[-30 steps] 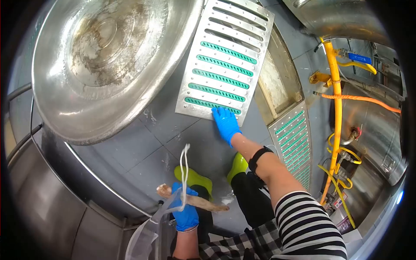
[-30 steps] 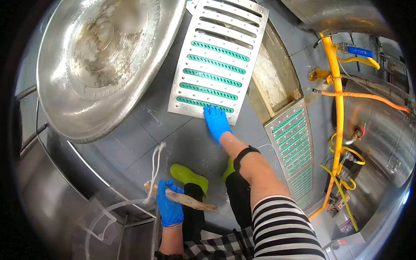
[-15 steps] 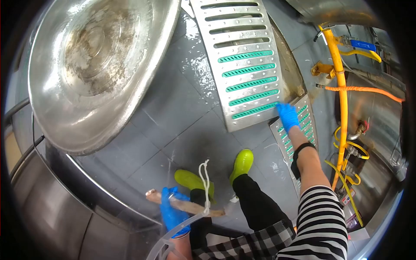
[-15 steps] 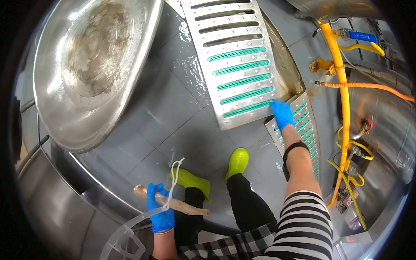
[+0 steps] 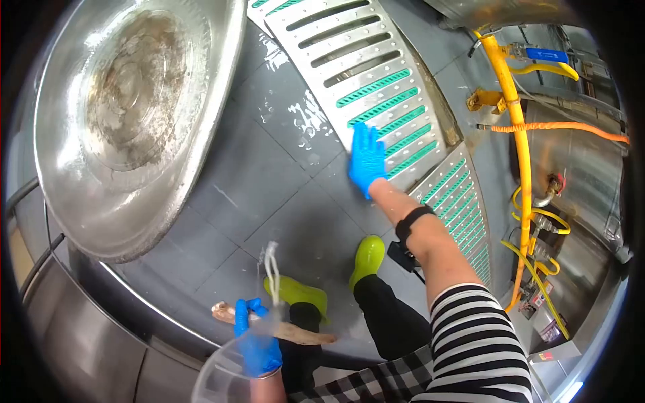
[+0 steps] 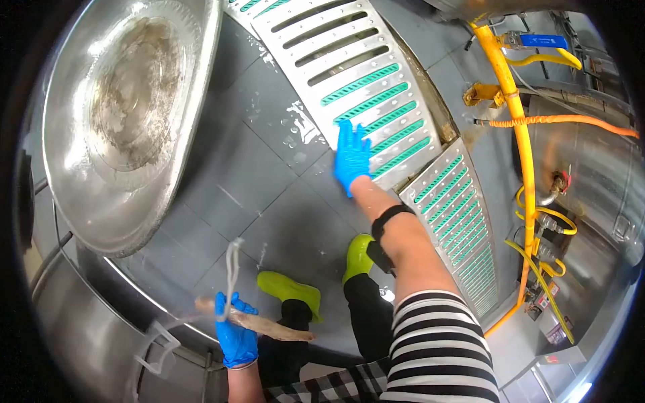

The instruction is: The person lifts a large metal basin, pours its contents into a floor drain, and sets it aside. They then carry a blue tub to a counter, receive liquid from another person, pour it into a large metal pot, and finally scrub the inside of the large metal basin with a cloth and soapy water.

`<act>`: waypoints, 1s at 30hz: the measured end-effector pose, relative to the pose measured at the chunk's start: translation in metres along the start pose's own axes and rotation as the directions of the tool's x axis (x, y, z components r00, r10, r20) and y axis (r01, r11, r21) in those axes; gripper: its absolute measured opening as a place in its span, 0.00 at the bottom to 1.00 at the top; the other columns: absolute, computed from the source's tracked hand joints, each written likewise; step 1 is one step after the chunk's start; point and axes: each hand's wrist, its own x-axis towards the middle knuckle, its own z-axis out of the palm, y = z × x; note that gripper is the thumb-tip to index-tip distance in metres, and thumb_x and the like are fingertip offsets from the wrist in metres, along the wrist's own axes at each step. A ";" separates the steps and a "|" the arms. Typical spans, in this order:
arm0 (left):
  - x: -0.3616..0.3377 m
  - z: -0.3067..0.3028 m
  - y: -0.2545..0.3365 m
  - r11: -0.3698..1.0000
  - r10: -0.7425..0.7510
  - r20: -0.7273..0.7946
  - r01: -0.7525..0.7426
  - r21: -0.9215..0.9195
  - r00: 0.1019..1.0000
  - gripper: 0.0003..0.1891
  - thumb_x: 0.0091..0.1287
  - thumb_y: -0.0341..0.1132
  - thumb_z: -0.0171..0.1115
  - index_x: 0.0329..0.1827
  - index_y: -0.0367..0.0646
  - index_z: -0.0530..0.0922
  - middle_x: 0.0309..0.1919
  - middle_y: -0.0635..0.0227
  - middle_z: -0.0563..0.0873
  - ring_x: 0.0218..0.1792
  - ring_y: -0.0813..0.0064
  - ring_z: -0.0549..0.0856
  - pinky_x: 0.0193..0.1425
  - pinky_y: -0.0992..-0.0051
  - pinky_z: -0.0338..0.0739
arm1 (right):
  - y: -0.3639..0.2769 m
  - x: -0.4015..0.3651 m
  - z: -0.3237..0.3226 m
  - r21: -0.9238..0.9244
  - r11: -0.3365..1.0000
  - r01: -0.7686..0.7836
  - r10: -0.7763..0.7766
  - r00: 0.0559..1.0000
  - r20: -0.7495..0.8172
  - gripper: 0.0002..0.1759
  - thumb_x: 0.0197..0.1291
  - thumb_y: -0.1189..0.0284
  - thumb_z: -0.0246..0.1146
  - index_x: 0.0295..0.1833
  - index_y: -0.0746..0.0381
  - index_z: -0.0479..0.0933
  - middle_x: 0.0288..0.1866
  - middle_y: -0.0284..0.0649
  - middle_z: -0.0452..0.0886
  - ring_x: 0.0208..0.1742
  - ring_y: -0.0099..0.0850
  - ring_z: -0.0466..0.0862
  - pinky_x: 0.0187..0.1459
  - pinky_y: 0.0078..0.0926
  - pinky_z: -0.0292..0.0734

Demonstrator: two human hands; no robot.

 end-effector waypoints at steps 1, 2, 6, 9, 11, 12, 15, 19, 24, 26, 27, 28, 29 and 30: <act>-0.005 0.008 0.014 0.988 -0.122 0.120 0.132 -0.084 0.985 0.12 0.61 0.44 0.50 0.32 0.43 0.72 0.17 0.73 0.69 0.21 0.79 0.70 0.25 0.78 0.66 | 0.016 0.003 -0.002 0.002 1.000 -0.007 0.007 1.000 0.023 0.40 0.49 0.70 0.53 0.65 0.65 0.40 0.67 0.48 0.43 0.66 0.48 0.46 0.60 0.48 0.49; -0.009 0.015 0.021 0.988 -0.114 0.120 0.125 -0.089 0.986 0.12 0.61 0.44 0.50 0.32 0.43 0.72 0.17 0.73 0.69 0.21 0.79 0.70 0.25 0.78 0.66 | 0.033 0.004 -0.006 0.001 1.000 -0.017 0.017 0.999 0.048 0.40 0.49 0.70 0.53 0.65 0.63 0.40 0.67 0.46 0.41 0.67 0.47 0.45 0.60 0.49 0.49; -0.014 0.019 0.025 0.996 -0.083 0.108 0.085 -0.011 0.991 0.12 0.62 0.43 0.49 0.34 0.42 0.71 0.19 0.72 0.70 0.21 0.79 0.71 0.25 0.78 0.66 | 0.071 0.008 -0.023 0.083 0.997 0.001 -0.012 0.991 0.132 0.49 0.44 0.61 0.63 0.66 0.51 0.38 0.68 0.40 0.43 0.66 0.46 0.48 0.56 0.49 0.58; -0.009 0.010 0.018 0.997 -0.075 0.183 0.078 -0.004 0.980 0.13 0.62 0.43 0.49 0.35 0.40 0.71 0.22 0.72 0.71 0.22 0.79 0.71 0.26 0.78 0.67 | 0.066 0.014 -0.030 0.025 1.000 -0.006 0.001 0.979 0.205 0.46 0.46 0.63 0.61 0.66 0.53 0.38 0.67 0.43 0.44 0.64 0.47 0.52 0.55 0.47 0.61; -0.008 0.009 0.010 0.996 -0.083 0.222 0.085 -0.002 0.971 0.14 0.61 0.43 0.51 0.37 0.40 0.71 0.24 0.71 0.71 0.25 0.79 0.72 0.30 0.78 0.68 | 0.063 0.016 -0.017 -0.017 0.999 -0.038 0.040 0.980 0.194 0.45 0.48 0.64 0.59 0.66 0.53 0.38 0.67 0.43 0.44 0.64 0.47 0.53 0.54 0.47 0.61; -0.009 0.013 0.007 0.997 -0.076 0.227 0.080 -0.011 0.971 0.14 0.61 0.43 0.51 0.37 0.40 0.71 0.24 0.71 0.71 0.25 0.79 0.72 0.30 0.78 0.68 | 0.059 0.016 -0.023 -0.058 0.996 -0.071 0.081 0.978 0.190 0.43 0.49 0.66 0.58 0.66 0.53 0.39 0.67 0.43 0.44 0.64 0.47 0.53 0.54 0.48 0.61; -0.017 0.013 0.003 0.994 -0.099 0.261 0.105 -0.009 0.960 0.10 0.61 0.40 0.51 0.33 0.43 0.71 0.23 0.71 0.73 0.23 0.81 0.73 0.28 0.80 0.69 | 0.056 -0.021 -0.034 0.149 0.989 0.010 -0.040 0.980 0.197 0.37 0.51 0.67 0.54 0.65 0.52 0.44 0.65 0.45 0.50 0.62 0.47 0.57 0.56 0.45 0.60; -0.029 0.000 -0.012 0.981 0.041 0.196 -0.003 -0.192 0.980 0.10 0.60 0.40 0.52 0.33 0.43 0.71 0.20 0.72 0.71 0.22 0.79 0.72 0.26 0.81 0.68 | 0.101 -0.117 -0.098 0.481 0.859 0.174 -0.296 0.936 0.190 0.31 0.52 0.65 0.54 0.62 0.55 0.54 0.57 0.51 0.62 0.57 0.46 0.64 0.55 0.39 0.61; -0.100 -0.009 0.049 0.979 0.043 0.197 -0.002 -0.206 0.979 0.11 0.60 0.41 0.53 0.31 0.41 0.70 0.21 0.70 0.73 0.21 0.77 0.73 0.26 0.77 0.69 | 0.250 -0.294 -0.182 0.416 0.899 -0.136 -0.133 0.821 0.556 0.28 0.51 0.63 0.53 0.58 0.63 0.61 0.53 0.53 0.67 0.54 0.46 0.67 0.55 0.36 0.61; -0.125 -0.015 0.095 0.965 0.183 0.185 -0.141 -0.221 0.965 0.12 0.59 0.41 0.53 0.31 0.40 0.70 0.18 0.70 0.71 0.20 0.76 0.72 0.24 0.77 0.69 | 0.293 -0.353 -0.233 0.282 0.868 -0.410 0.064 0.654 0.754 0.29 0.49 0.61 0.53 0.57 0.63 0.63 0.54 0.52 0.67 0.55 0.44 0.68 0.54 0.35 0.63; -0.140 -0.018 0.118 0.959 0.207 0.196 -0.159 -0.235 0.958 0.12 0.59 0.41 0.53 0.31 0.40 0.70 0.18 0.70 0.71 0.20 0.76 0.72 0.24 0.77 0.69 | 0.311 -0.378 -0.252 0.261 0.870 -0.419 0.082 0.644 0.761 0.29 0.49 0.61 0.53 0.57 0.62 0.63 0.54 0.52 0.67 0.55 0.44 0.68 0.55 0.34 0.63; -0.154 -0.025 0.141 0.948 0.265 0.158 -0.227 -0.224 0.951 0.12 0.59 0.41 0.54 0.31 0.40 0.70 0.18 0.70 0.71 0.19 0.77 0.72 0.23 0.76 0.69 | 0.327 -0.399 -0.268 0.238 0.872 -0.427 0.098 0.630 0.771 0.28 0.49 0.61 0.53 0.56 0.62 0.64 0.54 0.52 0.67 0.56 0.43 0.68 0.55 0.34 0.63; -0.166 -0.036 0.162 0.933 0.321 0.118 -0.293 -0.210 0.940 0.12 0.58 0.41 0.55 0.30 0.41 0.70 0.17 0.69 0.70 0.18 0.77 0.71 0.22 0.76 0.68 | 0.336 -0.417 -0.281 0.254 0.872 -0.419 0.089 0.646 0.758 0.28 0.49 0.61 0.53 0.56 0.62 0.64 0.54 0.52 0.67 0.56 0.43 0.68 0.55 0.34 0.63; -0.169 -0.052 0.176 0.925 0.337 0.116 -0.306 -0.224 0.934 0.12 0.58 0.41 0.55 0.30 0.41 0.70 0.17 0.69 0.70 0.18 0.77 0.71 0.22 0.76 0.68 | 0.344 -0.432 -0.293 0.270 0.873 -0.407 0.087 0.673 0.734 0.28 0.50 0.61 0.52 0.57 0.63 0.63 0.54 0.52 0.67 0.55 0.44 0.68 0.55 0.34 0.62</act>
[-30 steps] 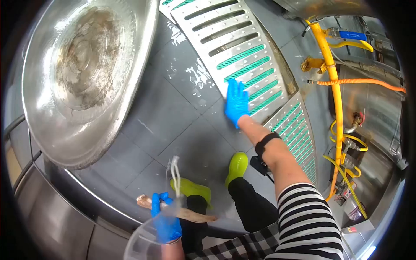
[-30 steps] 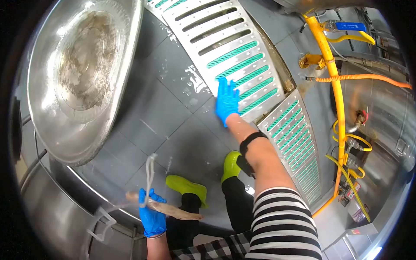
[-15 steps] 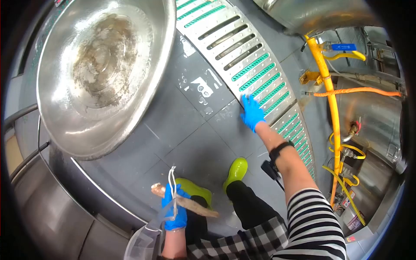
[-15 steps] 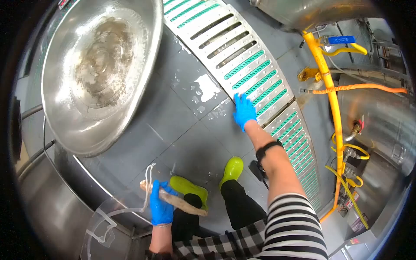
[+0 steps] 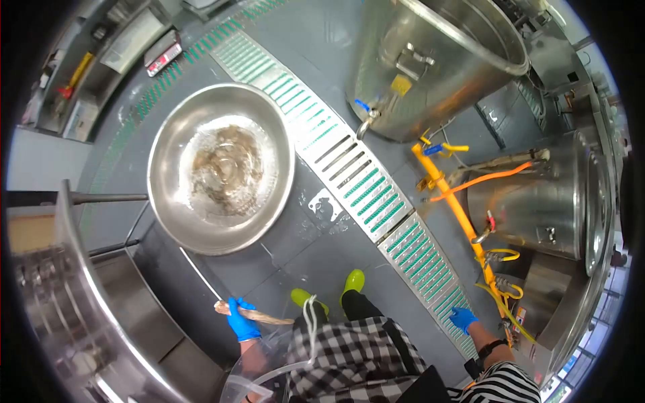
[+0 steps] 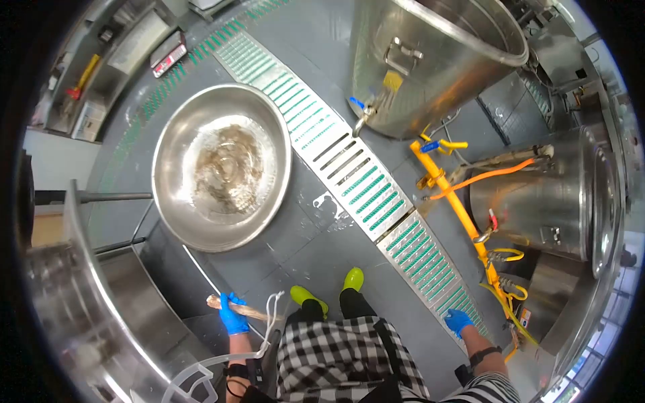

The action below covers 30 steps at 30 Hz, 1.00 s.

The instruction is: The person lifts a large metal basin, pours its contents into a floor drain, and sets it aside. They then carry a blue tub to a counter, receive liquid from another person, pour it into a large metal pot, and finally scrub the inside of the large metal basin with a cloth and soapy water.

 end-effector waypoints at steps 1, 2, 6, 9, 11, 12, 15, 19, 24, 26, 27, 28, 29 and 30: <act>0.002 -0.018 0.011 1.000 0.016 -0.057 -0.015 0.012 0.998 0.12 0.57 0.41 0.55 0.30 0.41 0.69 0.17 0.70 0.70 0.18 0.77 0.71 0.21 0.77 0.67 | 0.007 -0.012 -0.008 -0.004 1.000 0.021 -0.021 0.999 -0.028 0.28 0.51 0.60 0.52 0.57 0.63 0.63 0.53 0.52 0.68 0.55 0.44 0.68 0.55 0.34 0.62; -0.001 -0.034 0.025 0.999 0.029 -0.111 -0.026 0.027 0.993 0.11 0.56 0.41 0.56 0.29 0.42 0.69 0.16 0.70 0.70 0.17 0.78 0.70 0.21 0.78 0.67 | 0.007 -0.015 -0.015 -0.008 0.999 0.034 -0.035 0.999 -0.038 0.28 0.51 0.60 0.52 0.57 0.63 0.63 0.53 0.52 0.68 0.55 0.44 0.68 0.55 0.34 0.62; -0.043 -0.069 0.072 0.992 0.097 -0.223 -0.076 0.104 0.970 0.10 0.56 0.40 0.55 0.25 0.46 0.67 0.15 0.72 0.68 0.15 0.79 0.69 0.18 0.79 0.64 | -0.025 -0.007 -0.051 0.357 0.925 0.132 -0.101 0.990 -0.103 0.25 0.52 0.62 0.50 0.55 0.63 0.65 0.55 0.49 0.67 0.56 0.41 0.68 0.57 0.31 0.61; -0.050 -0.098 0.085 0.970 0.075 -0.330 0.008 0.244 0.941 0.09 0.57 0.40 0.52 0.23 0.47 0.66 0.14 0.72 0.68 0.13 0.78 0.68 0.15 0.77 0.63 | -0.058 0.033 -0.087 0.366 0.872 0.325 -0.241 0.936 -0.256 0.24 0.55 0.70 0.53 0.58 0.64 0.62 0.43 0.40 0.76 0.33 0.24 0.75 0.38 0.21 0.72; -0.045 -0.116 0.086 0.943 0.030 -0.364 0.095 0.320 0.931 0.09 0.57 0.39 0.51 0.24 0.47 0.66 0.13 0.72 0.67 0.13 0.78 0.68 0.14 0.77 0.63 | -0.109 0.019 -0.135 0.341 0.869 0.359 -0.268 0.920 -0.286 0.24 0.55 0.70 0.53 0.58 0.64 0.62 0.42 0.39 0.76 0.33 0.25 0.75 0.37 0.22 0.72; -0.035 -0.116 0.088 0.901 -0.009 -0.397 0.180 0.395 0.918 0.08 0.57 0.39 0.51 0.24 0.46 0.66 0.13 0.72 0.67 0.12 0.78 0.68 0.13 0.76 0.63 | -0.133 0.012 -0.155 0.495 0.792 0.357 -0.232 0.926 -0.296 0.24 0.55 0.70 0.53 0.58 0.63 0.62 0.42 0.38 0.76 0.33 0.24 0.75 0.35 0.21 0.71; -0.001 -0.103 0.089 0.896 -0.042 -0.417 0.219 0.387 0.908 0.08 0.57 0.38 0.50 0.24 0.46 0.66 0.13 0.72 0.67 0.11 0.78 0.68 0.13 0.76 0.63 | -0.183 -0.012 -0.205 0.673 0.686 0.277 -0.158 0.959 -0.234 0.24 0.55 0.70 0.53 0.59 0.62 0.61 0.45 0.39 0.74 0.39 0.27 0.75 0.38 0.23 0.71; 0.028 -0.004 0.145 0.962 0.008 -0.232 0.056 0.268 0.973 0.06 0.57 0.36 0.53 0.34 0.46 0.68 0.14 0.72 0.68 0.12 0.78 0.69 0.14 0.76 0.64 | -0.226 -0.032 -0.240 0.715 0.673 0.191 -0.106 0.981 -0.162 0.26 0.55 0.70 0.53 0.59 0.64 0.60 0.47 0.40 0.73 0.37 0.30 0.76 0.39 0.25 0.72; 0.090 0.088 0.197 0.989 0.077 -0.004 -0.076 0.123 0.997 0.08 0.57 0.36 0.55 0.35 0.45 0.68 0.16 0.71 0.70 0.14 0.77 0.70 0.16 0.78 0.66 | -0.245 -0.039 -0.246 0.747 0.652 0.131 -0.048 0.990 -0.132 0.25 0.54 0.70 0.53 0.58 0.65 0.61 0.46 0.40 0.74 0.36 0.30 0.76 0.39 0.24 0.72; 0.087 0.126 0.220 0.969 0.153 0.086 -0.166 0.184 0.985 0.08 0.59 0.36 0.54 0.37 0.44 0.67 0.21 0.68 0.73 0.17 0.78 0.72 0.18 0.77 0.68 | -0.245 -0.035 -0.245 0.731 0.678 0.075 -0.065 0.997 -0.043 0.24 0.53 0.69 0.54 0.57 0.63 0.63 0.44 0.39 0.74 0.35 0.29 0.76 0.36 0.24 0.72; 0.085 0.139 0.227 0.974 0.122 0.117 -0.142 0.179 0.986 0.10 0.58 0.37 0.55 0.38 0.43 0.66 0.22 0.68 0.73 0.18 0.77 0.72 0.19 0.77 0.69 | -0.233 -0.017 -0.235 0.735 0.673 0.079 -0.063 0.997 -0.049 0.24 0.53 0.69 0.54 0.57 0.63 0.63 0.44 0.39 0.74 0.35 0.29 0.76 0.36 0.24 0.72; 0.087 0.149 0.227 0.974 0.124 0.127 -0.146 0.175 0.984 0.10 0.58 0.37 0.55 0.38 0.43 0.66 0.22 0.68 0.73 0.18 0.77 0.72 0.19 0.77 0.69 | -0.206 0.023 -0.217 0.558 0.788 0.259 -0.229 0.965 -0.125 0.25 0.53 0.68 0.54 0.57 0.61 0.63 0.42 0.38 0.75 0.34 0.28 0.76 0.34 0.24 0.72; 0.090 0.156 0.225 0.977 0.126 0.114 -0.143 0.159 0.985 0.09 0.58 0.37 0.55 0.35 0.42 0.68 0.22 0.68 0.73 0.18 0.77 0.72 0.19 0.77 0.69 | -0.193 0.049 -0.211 0.343 0.836 0.429 -0.398 0.903 -0.161 0.25 0.53 0.67 0.55 0.57 0.60 0.63 0.41 0.36 0.75 0.33 0.27 0.76 0.32 0.24 0.71; 0.095 0.158 0.220 0.979 0.125 0.100 -0.139 0.146 0.987 0.09 0.58 0.37 0.55 0.33 0.41 0.69 0.21 0.68 0.73 0.17 0.76 0.72 0.19 0.78 0.69 | -0.203 0.052 -0.222 0.346 0.834 0.430 -0.396 0.903 -0.170 0.25 0.53 0.67 0.55 0.57 0.60 0.63 0.41 0.36 0.75 0.33 0.27 0.76 0.32 0.24 0.71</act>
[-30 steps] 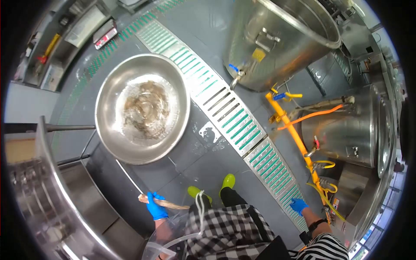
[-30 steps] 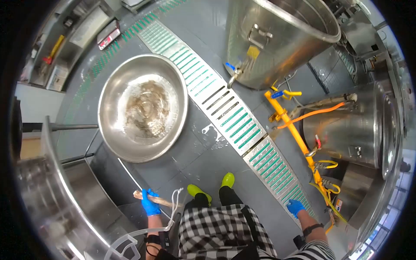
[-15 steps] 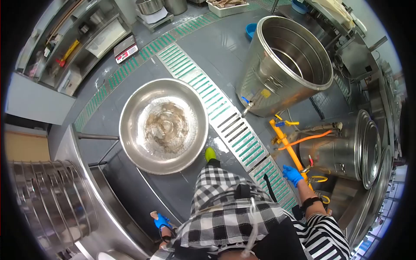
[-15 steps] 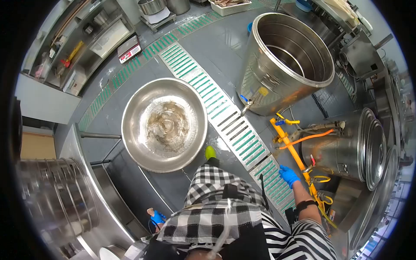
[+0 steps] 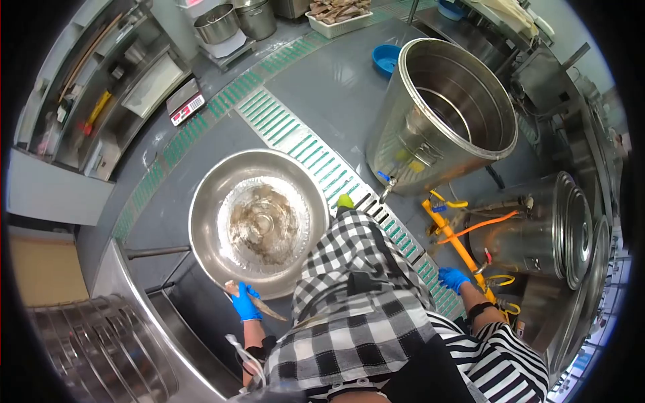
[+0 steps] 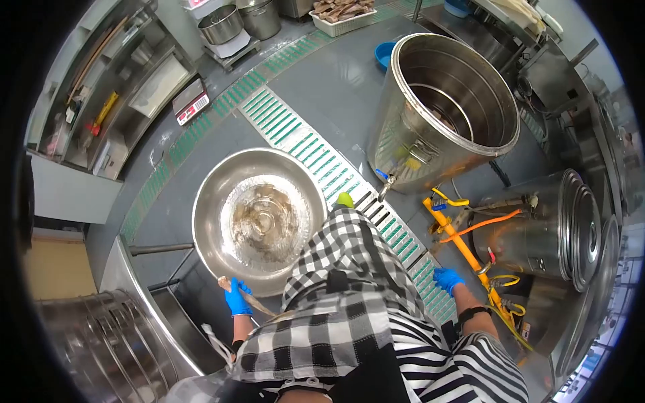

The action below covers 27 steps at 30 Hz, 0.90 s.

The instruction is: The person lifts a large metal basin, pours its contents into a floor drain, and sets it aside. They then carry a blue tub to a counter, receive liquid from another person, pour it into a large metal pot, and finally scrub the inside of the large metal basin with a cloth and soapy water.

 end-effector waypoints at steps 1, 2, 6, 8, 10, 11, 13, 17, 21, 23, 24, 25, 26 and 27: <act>0.010 -0.006 -0.014 0.999 0.024 0.015 -0.024 0.029 1.000 0.10 0.58 0.39 0.55 0.32 0.41 0.69 0.20 0.68 0.73 0.16 0.76 0.72 0.18 0.78 0.68 | -0.021 0.005 -0.006 0.241 0.952 -0.188 0.192 0.981 0.008 0.24 0.53 0.66 0.54 0.57 0.59 0.63 0.40 0.36 0.75 0.32 0.27 0.76 0.31 0.24 0.71; 0.017 -0.032 -0.037 0.999 0.013 0.013 -0.013 0.050 1.000 0.10 0.58 0.39 0.55 0.32 0.41 0.69 0.20 0.68 0.73 0.16 0.76 0.72 0.18 0.78 0.68 | -0.045 -0.005 0.000 0.463 0.807 -0.367 0.377 0.923 0.075 0.24 0.53 0.65 0.54 0.57 0.57 0.63 0.39 0.36 0.76 0.32 0.26 0.76 0.29 0.23 0.70; 0.009 -0.072 -0.068 0.987 -0.145 -0.003 0.145 0.066 0.989 0.11 0.56 0.42 0.56 0.35 0.48 0.67 0.20 0.70 0.72 0.17 0.76 0.72 0.20 0.75 0.69 | -0.079 0.018 -0.012 0.476 0.844 -0.249 0.289 0.957 -0.012 0.25 0.54 0.65 0.53 0.58 0.59 0.62 0.42 0.37 0.75 0.35 0.27 0.76 0.30 0.21 0.69; 0.008 -0.071 -0.069 0.952 -0.281 -0.004 0.280 0.128 0.960 0.10 0.56 0.42 0.55 0.34 0.49 0.67 0.19 0.69 0.72 0.18 0.75 0.72 0.20 0.75 0.69 | -0.121 0.016 -0.030 0.466 0.852 -0.240 0.291 0.956 -0.040 0.25 0.54 0.66 0.53 0.58 0.59 0.62 0.43 0.38 0.75 0.36 0.27 0.76 0.31 0.22 0.69; 0.005 -0.079 -0.065 0.923 -0.094 -0.164 0.148 0.356 0.982 0.05 0.54 0.36 0.53 0.32 0.48 0.68 0.15 0.71 0.69 0.11 0.78 0.69 0.14 0.77 0.65 | -0.137 0.002 -0.033 0.477 0.843 -0.250 0.310 0.949 -0.051 0.26 0.53 0.67 0.53 0.59 0.60 0.62 0.43 0.38 0.75 0.37 0.27 0.76 0.31 0.23 0.70; -0.010 -0.074 -0.061 0.936 -0.045 -0.234 0.122 0.329 0.971 0.06 0.54 0.37 0.54 0.31 0.46 0.69 0.14 0.71 0.69 0.12 0.79 0.70 0.15 0.78 0.65 | -0.138 -0.002 -0.035 0.496 0.839 -0.226 0.299 0.951 -0.072 0.26 0.53 0.67 0.54 0.59 0.60 0.62 0.45 0.38 0.74 0.37 0.27 0.76 0.33 0.23 0.70; -0.009 -0.066 -0.052 0.938 -0.061 -0.293 0.155 0.310 0.954 0.07 0.54 0.36 0.54 0.32 0.46 0.69 0.14 0.71 0.69 0.13 0.79 0.70 0.15 0.78 0.65 | -0.132 -0.009 -0.031 0.514 0.832 -0.207 0.291 0.953 -0.088 0.26 0.53 0.68 0.54 0.59 0.60 0.62 0.46 0.38 0.74 0.38 0.28 0.76 0.34 0.23 0.70; 0.020 -0.064 -0.043 0.962 -0.163 -0.203 0.202 0.185 0.965 0.07 0.55 0.37 0.55 0.31 0.45 0.69 0.14 0.72 0.69 0.13 0.79 0.69 0.15 0.79 0.65 | -0.120 -0.015 -0.037 0.472 0.817 -0.332 0.390 0.920 -0.027 0.26 0.52 0.67 0.54 0.58 0.60 0.62 0.47 0.39 0.73 0.38 0.29 0.76 0.36 0.22 0.71; 0.024 -0.032 -0.010 0.980 -0.109 -0.055 0.116 0.159 0.993 0.08 0.57 0.38 0.55 0.30 0.44 0.69 0.15 0.71 0.70 0.13 0.79 0.69 0.15 0.80 0.65 | -0.127 -0.005 -0.036 0.422 0.830 -0.366 0.402 0.916 0.003 0.26 0.52 0.67 0.54 0.58 0.60 0.63 0.42 0.39 0.75 0.36 0.29 0.77 0.34 0.24 0.72; 0.010 -0.017 0.010 0.995 -0.048 0.005 0.047 0.091 0.999 0.08 0.58 0.39 0.55 0.31 0.44 0.68 0.16 0.71 0.70 0.14 0.79 0.70 0.15 0.80 0.65 | -0.122 0.013 -0.038 0.410 0.839 -0.357 0.378 0.925 0.031 0.25 0.52 0.66 0.54 0.58 0.60 0.63 0.41 0.39 0.75 0.35 0.28 0.77 0.34 0.24 0.72; 0.010 -0.013 0.011 0.996 -0.033 0.007 0.033 0.079 0.999 0.08 0.58 0.39 0.55 0.31 0.44 0.68 0.16 0.71 0.70 0.14 0.79 0.70 0.15 0.80 0.65 | -0.128 0.036 -0.049 0.405 0.857 -0.318 0.335 0.942 0.030 0.25 0.53 0.65 0.54 0.57 0.60 0.64 0.40 0.38 0.76 0.34 0.28 0.76 0.34 0.24 0.72; 0.010 -0.015 0.010 0.996 -0.048 -0.019 0.049 0.073 0.999 0.08 0.58 0.38 0.54 0.30 0.44 0.69 0.16 0.71 0.71 0.14 0.79 0.70 0.15 0.79 0.66 | -0.129 0.062 -0.053 0.325 0.926 -0.193 0.231 0.970 -0.081 0.24 0.53 0.65 0.53 0.57 0.60 0.65 0.42 0.38 0.75 0.34 0.28 0.76 0.34 0.25 0.73; 0.007 -0.024 0.010 0.994 -0.075 -0.049 0.079 0.082 0.996 0.07 0.59 0.37 0.54 0.29 0.44 0.69 0.16 0.71 0.71 0.14 0.79 0.70 0.15 0.79 0.66 | -0.126 0.075 -0.051 0.235 0.968 -0.089 0.131 0.976 -0.172 0.23 0.54 0.65 0.52 0.56 0.61 0.65 0.43 0.38 0.75 0.35 0.27 0.76 0.35 0.25 0.73; 0.006 -0.030 0.006 0.989 -0.105 -0.072 0.112 0.101 0.992 0.06 0.58 0.36 0.53 0.29 0.44 0.69 0.17 0.71 0.71 0.14 0.79 0.70 0.15 0.79 0.66 | -0.140 0.078 -0.059 0.310 0.950 -0.016 0.079 0.978 -0.192 0.23 0.54 0.66 0.52 0.56 0.61 0.65 0.45 0.39 0.75 0.36 0.27 0.76 0.36 0.24 0.73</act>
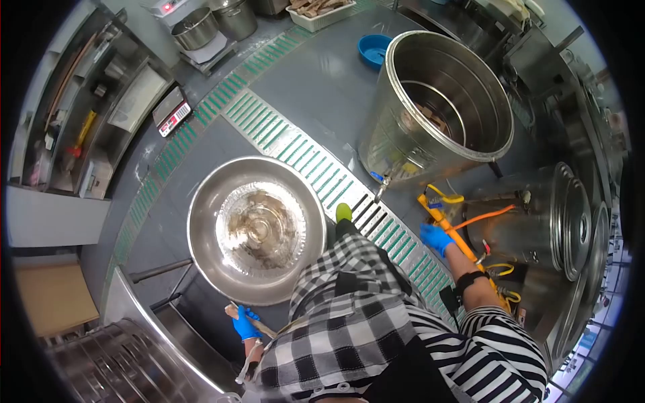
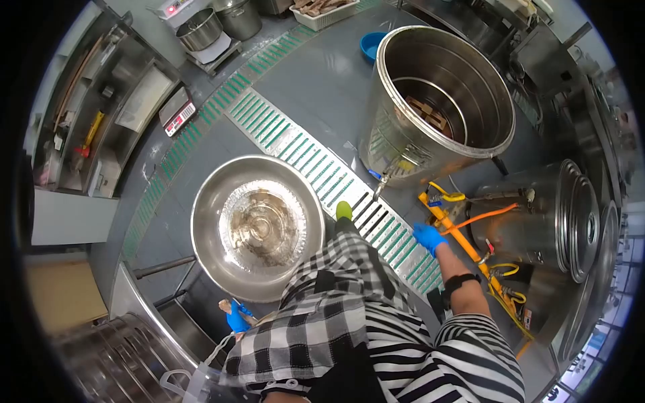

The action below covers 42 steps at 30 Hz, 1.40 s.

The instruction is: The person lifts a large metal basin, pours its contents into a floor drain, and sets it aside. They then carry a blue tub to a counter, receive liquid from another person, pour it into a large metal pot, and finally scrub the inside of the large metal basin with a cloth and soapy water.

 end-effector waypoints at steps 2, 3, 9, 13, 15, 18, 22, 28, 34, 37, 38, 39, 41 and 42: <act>0.001 -0.010 -0.012 0.999 -0.006 -0.004 0.006 0.043 1.000 0.05 0.58 0.35 0.53 0.29 0.44 0.69 0.18 0.70 0.71 0.14 0.78 0.70 0.15 0.79 0.66 | -0.048 -0.020 0.003 0.086 0.995 0.060 -0.059 0.998 -0.006 0.23 0.55 0.68 0.52 0.57 0.61 0.65 0.47 0.40 0.74 0.37 0.27 0.76 0.38 0.24 0.73; 0.004 -0.010 -0.012 0.997 0.004 0.000 -0.004 0.074 1.000 0.05 0.58 0.35 0.53 0.29 0.44 0.69 0.18 0.70 0.71 0.14 0.78 0.70 0.14 0.79 0.66 | -0.072 -0.032 0.002 0.115 0.992 0.059 -0.057 0.998 -0.023 0.23 0.54 0.69 0.53 0.57 0.61 0.64 0.48 0.40 0.74 0.37 0.27 0.76 0.38 0.24 0.73; 0.032 0.002 -0.019 0.998 -0.049 0.008 0.049 0.049 0.999 0.06 0.57 0.36 0.54 0.30 0.43 0.69 0.17 0.70 0.71 0.13 0.77 0.70 0.14 0.78 0.66 | -0.088 -0.039 -0.008 0.061 0.995 -0.083 0.085 0.996 -0.040 0.23 0.54 0.70 0.55 0.57 0.62 0.65 0.48 0.42 0.74 0.40 0.27 0.76 0.41 0.23 0.73; 0.053 0.042 -0.011 0.999 -0.033 -0.019 0.033 -0.002 0.999 0.07 0.58 0.36 0.54 0.29 0.43 0.69 0.17 0.70 0.70 0.12 0.77 0.70 0.13 0.78 0.65 | -0.096 -0.029 -0.025 0.053 0.998 -0.026 0.027 0.999 -0.019 0.25 0.55 0.66 0.54 0.60 0.55 0.62 0.44 0.37 0.75 0.38 0.25 0.76 0.38 0.23 0.71; 0.061 0.068 -0.003 0.999 -0.041 0.027 0.041 -0.020 0.999 0.07 0.58 0.37 0.54 0.29 0.43 0.68 0.17 0.70 0.70 0.12 0.77 0.69 0.13 0.78 0.65 | -0.105 -0.016 -0.037 -0.007 0.961 0.278 -0.271 0.930 -0.248 0.22 0.56 0.69 0.54 0.58 0.56 0.64 0.36 0.33 0.74 0.34 0.19 0.73 0.35 0.17 0.70; 0.068 0.111 0.011 0.998 -0.063 0.036 0.063 -0.007 0.997 0.08 0.59 0.36 0.53 0.29 0.42 0.68 0.16 0.69 0.69 0.11 0.77 0.69 0.12 0.77 0.65 | -0.157 -0.018 -0.059 0.060 0.896 0.439 -0.372 0.820 -0.435 0.21 0.55 0.72 0.54 0.56 0.57 0.66 0.32 0.32 0.73 0.32 0.18 0.70 0.36 0.16 0.68; 0.063 0.182 0.046 0.996 0.067 0.059 -0.070 0.050 0.996 0.07 0.60 0.36 0.51 0.30 0.43 0.67 0.15 0.70 0.69 0.11 0.78 0.69 0.12 0.78 0.65 | -0.210 -0.022 -0.092 -0.007 0.837 0.548 -0.458 0.692 -0.558 0.22 0.54 0.75 0.53 0.58 0.55 0.65 0.37 0.37 0.74 0.33 0.23 0.72 0.38 0.19 0.69; 0.064 0.257 0.097 0.988 0.090 0.159 -0.108 0.110 0.983 0.07 0.59 0.35 0.49 0.35 0.43 0.66 0.15 0.71 0.67 0.11 0.79 0.67 0.12 0.79 0.63 | -0.237 -0.007 -0.114 -0.259 0.845 0.468 -0.525 0.628 -0.575 0.26 0.49 0.73 0.58 0.57 0.59 0.63 0.40 0.44 0.71 0.33 0.35 0.75 0.35 0.28 0.71; 0.144 0.280 0.115 0.958 0.074 0.144 -0.111 0.266 0.987 0.19 0.58 0.36 0.49 0.52 0.42 0.62 0.17 0.69 0.68 0.11 0.78 0.67 0.12 0.77 0.61 | -0.275 0.024 -0.126 -0.393 0.853 0.343 -0.519 0.630 -0.578 0.24 0.50 0.66 0.58 0.54 0.60 0.66 0.39 0.44 0.71 0.30 0.36 0.74 0.35 0.29 0.70; 0.147 0.328 0.165 0.945 -0.029 -0.008 0.030 0.325 1.000 0.15 0.60 0.40 0.48 0.46 0.42 0.66 0.18 0.70 0.68 0.13 0.79 0.66 0.14 0.79 0.60 | -0.313 0.058 -0.134 -0.333 0.859 0.388 -0.509 0.583 -0.633 0.23 0.51 0.67 0.57 0.55 0.59 0.66 0.39 0.44 0.72 0.28 0.33 0.73 0.33 0.28 0.69; 0.170 0.348 0.177 0.949 -0.021 -0.007 0.022 0.313 1.000 0.15 0.60 0.40 0.48 0.46 0.42 0.66 0.18 0.70 0.68 0.13 0.79 0.66 0.14 0.79 0.60 | -0.327 0.073 -0.138 -0.286 0.867 0.409 -0.488 0.578 -0.654 0.23 0.51 0.69 0.57 0.55 0.59 0.66 0.39 0.43 0.72 0.28 0.32 0.73 0.34 0.27 0.69; 0.201 0.364 0.190 0.959 0.016 0.036 -0.025 0.281 0.999 0.14 0.60 0.41 0.49 0.43 0.42 0.67 0.18 0.70 0.68 0.14 0.78 0.67 0.14 0.79 0.61 | -0.343 0.090 -0.141 -0.236 0.872 0.428 -0.465 0.576 -0.672 0.23 0.51 0.70 0.57 0.55 0.59 0.66 0.40 0.43 0.72 0.29 0.31 0.73 0.34 0.26 0.69; 0.265 0.392 0.217 0.969 0.085 0.113 -0.108 0.221 0.990 0.13 0.59 0.43 0.51 0.39 0.44 0.68 0.18 0.70 0.70 0.15 0.77 0.69 0.15 0.78 0.62 | -0.384 0.125 -0.148 -0.186 0.876 0.444 -0.438 0.575 -0.691 0.23 0.52 0.72 0.57 0.55 0.59 0.65 0.40 0.42 0.72 0.30 0.30 0.73 0.35 0.25 0.69; 0.289 0.401 0.229 0.970 0.115 0.146 -0.143 0.199 0.983 0.12 0.58 0.44 0.52 0.37 0.44 0.68 0.18 0.70 0.71 0.15 0.77 0.70 0.16 0.77 0.63 | -0.401 0.137 -0.150 -0.129 0.886 0.446 -0.398 0.586 -0.706 0.23 0.52 0.73 0.56 0.55 0.59 0.65 0.41 0.41 0.72 0.31 0.29 0.73 0.36 0.24 0.69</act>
